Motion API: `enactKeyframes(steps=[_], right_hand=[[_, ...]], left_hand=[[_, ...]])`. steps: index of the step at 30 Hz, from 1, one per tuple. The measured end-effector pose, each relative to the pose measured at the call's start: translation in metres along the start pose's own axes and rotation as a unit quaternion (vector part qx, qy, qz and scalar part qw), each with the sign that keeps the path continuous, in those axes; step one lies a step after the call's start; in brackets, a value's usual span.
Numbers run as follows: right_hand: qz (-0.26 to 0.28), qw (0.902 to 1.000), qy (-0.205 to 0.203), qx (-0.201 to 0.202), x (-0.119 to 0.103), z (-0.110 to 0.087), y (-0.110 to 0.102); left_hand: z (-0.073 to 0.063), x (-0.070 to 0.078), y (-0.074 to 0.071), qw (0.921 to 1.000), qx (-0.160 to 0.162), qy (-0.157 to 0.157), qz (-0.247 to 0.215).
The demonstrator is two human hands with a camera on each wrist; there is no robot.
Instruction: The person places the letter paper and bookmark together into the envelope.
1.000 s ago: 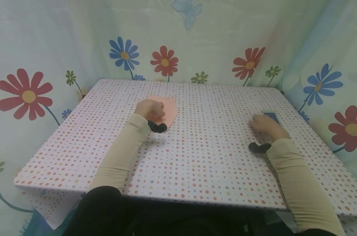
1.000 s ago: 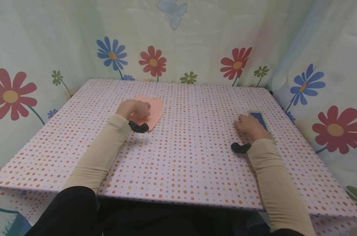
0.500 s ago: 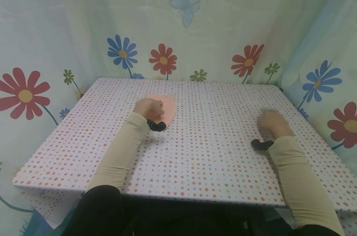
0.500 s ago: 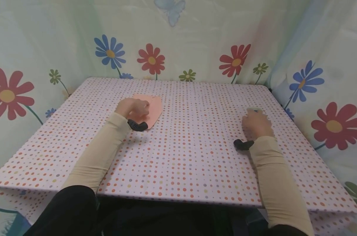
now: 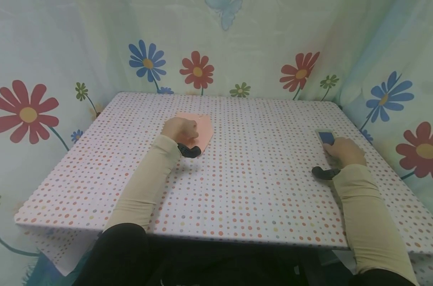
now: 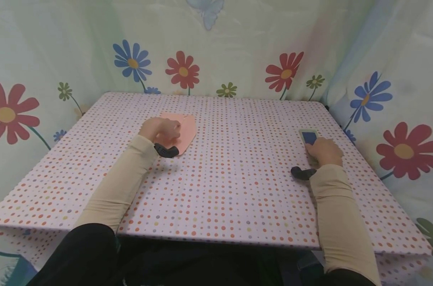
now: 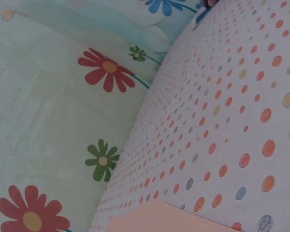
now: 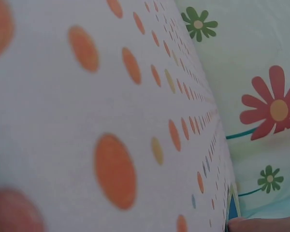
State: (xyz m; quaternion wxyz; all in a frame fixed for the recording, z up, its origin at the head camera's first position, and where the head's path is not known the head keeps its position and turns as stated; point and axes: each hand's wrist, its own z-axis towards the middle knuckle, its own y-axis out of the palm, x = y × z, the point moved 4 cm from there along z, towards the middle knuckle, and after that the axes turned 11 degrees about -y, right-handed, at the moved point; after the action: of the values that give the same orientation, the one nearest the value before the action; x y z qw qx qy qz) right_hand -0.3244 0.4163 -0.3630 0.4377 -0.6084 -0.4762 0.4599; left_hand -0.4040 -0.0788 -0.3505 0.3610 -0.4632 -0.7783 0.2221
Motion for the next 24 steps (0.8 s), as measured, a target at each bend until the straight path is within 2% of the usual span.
enactKeyframes(steps=[5,10,14,17,24], right_hand=[[-0.011,0.9999,0.004,0.0,-0.001,-0.001,0.0],[-0.015,0.9998,-0.013,0.005,-0.006,-0.002,-0.004],[-0.018,0.9993,-0.034,0.001,-0.013,-0.002,-0.006],[-0.025,0.9992,-0.031,-0.003,-0.018,-0.001,-0.007],[-0.038,0.9992,-0.005,0.006,-0.02,0.004,-0.003]], left_hand=[[0.0,0.001,0.0,0.9998,0.014,-0.009,0.009],[-0.001,0.001,-0.002,0.9987,0.037,-0.018,0.029],[-0.002,0.002,-0.003,0.9946,0.05,-0.004,0.091],[-0.003,0.003,-0.003,0.9884,0.06,0.012,0.139],[-0.001,0.0,-0.001,0.9926,0.055,0.008,0.108]])
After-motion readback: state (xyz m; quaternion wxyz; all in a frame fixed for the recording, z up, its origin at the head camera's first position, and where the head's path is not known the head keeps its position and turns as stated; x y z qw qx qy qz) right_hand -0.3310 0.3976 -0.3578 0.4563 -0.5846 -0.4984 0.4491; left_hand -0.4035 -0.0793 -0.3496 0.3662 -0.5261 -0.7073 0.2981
